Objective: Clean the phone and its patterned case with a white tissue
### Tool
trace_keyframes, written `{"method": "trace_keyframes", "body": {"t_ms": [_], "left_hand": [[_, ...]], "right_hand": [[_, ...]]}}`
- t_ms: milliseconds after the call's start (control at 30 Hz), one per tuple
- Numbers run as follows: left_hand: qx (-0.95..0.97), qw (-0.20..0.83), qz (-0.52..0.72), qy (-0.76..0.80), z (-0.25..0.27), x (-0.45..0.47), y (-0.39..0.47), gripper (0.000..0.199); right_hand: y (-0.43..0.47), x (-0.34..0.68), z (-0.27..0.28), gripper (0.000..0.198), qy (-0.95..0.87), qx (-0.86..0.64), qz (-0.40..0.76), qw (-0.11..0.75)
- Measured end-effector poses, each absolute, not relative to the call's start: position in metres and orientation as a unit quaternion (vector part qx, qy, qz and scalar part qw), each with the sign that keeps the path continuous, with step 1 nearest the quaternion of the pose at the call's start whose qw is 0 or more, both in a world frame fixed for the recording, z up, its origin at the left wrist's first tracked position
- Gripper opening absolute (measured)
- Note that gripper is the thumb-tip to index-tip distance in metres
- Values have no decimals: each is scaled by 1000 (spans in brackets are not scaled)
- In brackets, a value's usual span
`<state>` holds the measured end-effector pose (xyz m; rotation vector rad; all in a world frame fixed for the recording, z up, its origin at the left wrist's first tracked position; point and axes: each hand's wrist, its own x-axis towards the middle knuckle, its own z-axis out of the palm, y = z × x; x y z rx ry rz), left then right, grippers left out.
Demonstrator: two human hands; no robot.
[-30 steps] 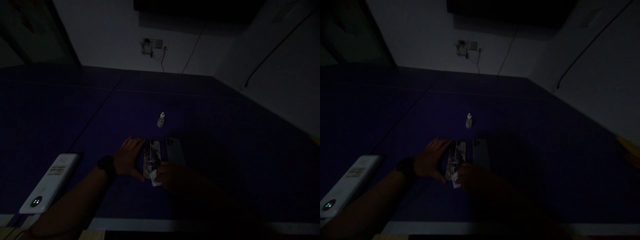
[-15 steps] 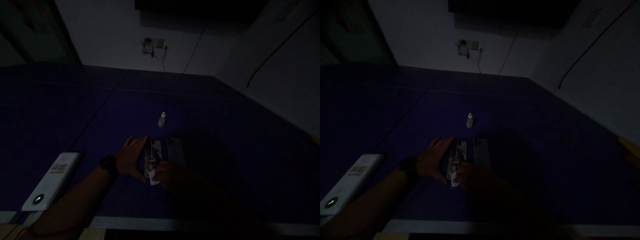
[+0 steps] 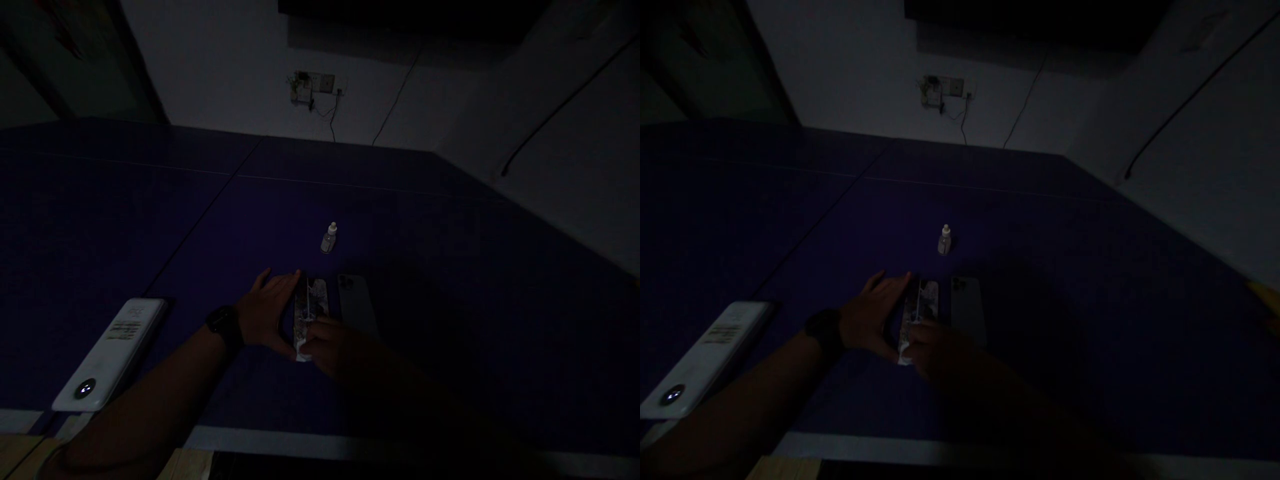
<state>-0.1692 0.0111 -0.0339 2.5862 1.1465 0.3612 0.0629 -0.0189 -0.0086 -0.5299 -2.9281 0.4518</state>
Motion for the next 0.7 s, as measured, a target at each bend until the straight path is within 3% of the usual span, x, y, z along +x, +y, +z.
{"method": "trace_keyframes", "body": {"t_ms": [300, 500, 700], "left_hand": [[897, 148, 120, 400, -30, -169, 10, 142], [897, 139, 119, 403, -30, -169, 10, 138], [901, 139, 107, 398, -32, -170, 11, 139]], "right_hand": [[-16, 65, -13, 16, -979, -169, 96, 57], [-22, 53, -14, 21, -973, -168, 99, 124], [-17, 60, -13, 20, -976, -166, 100, 99]]}}
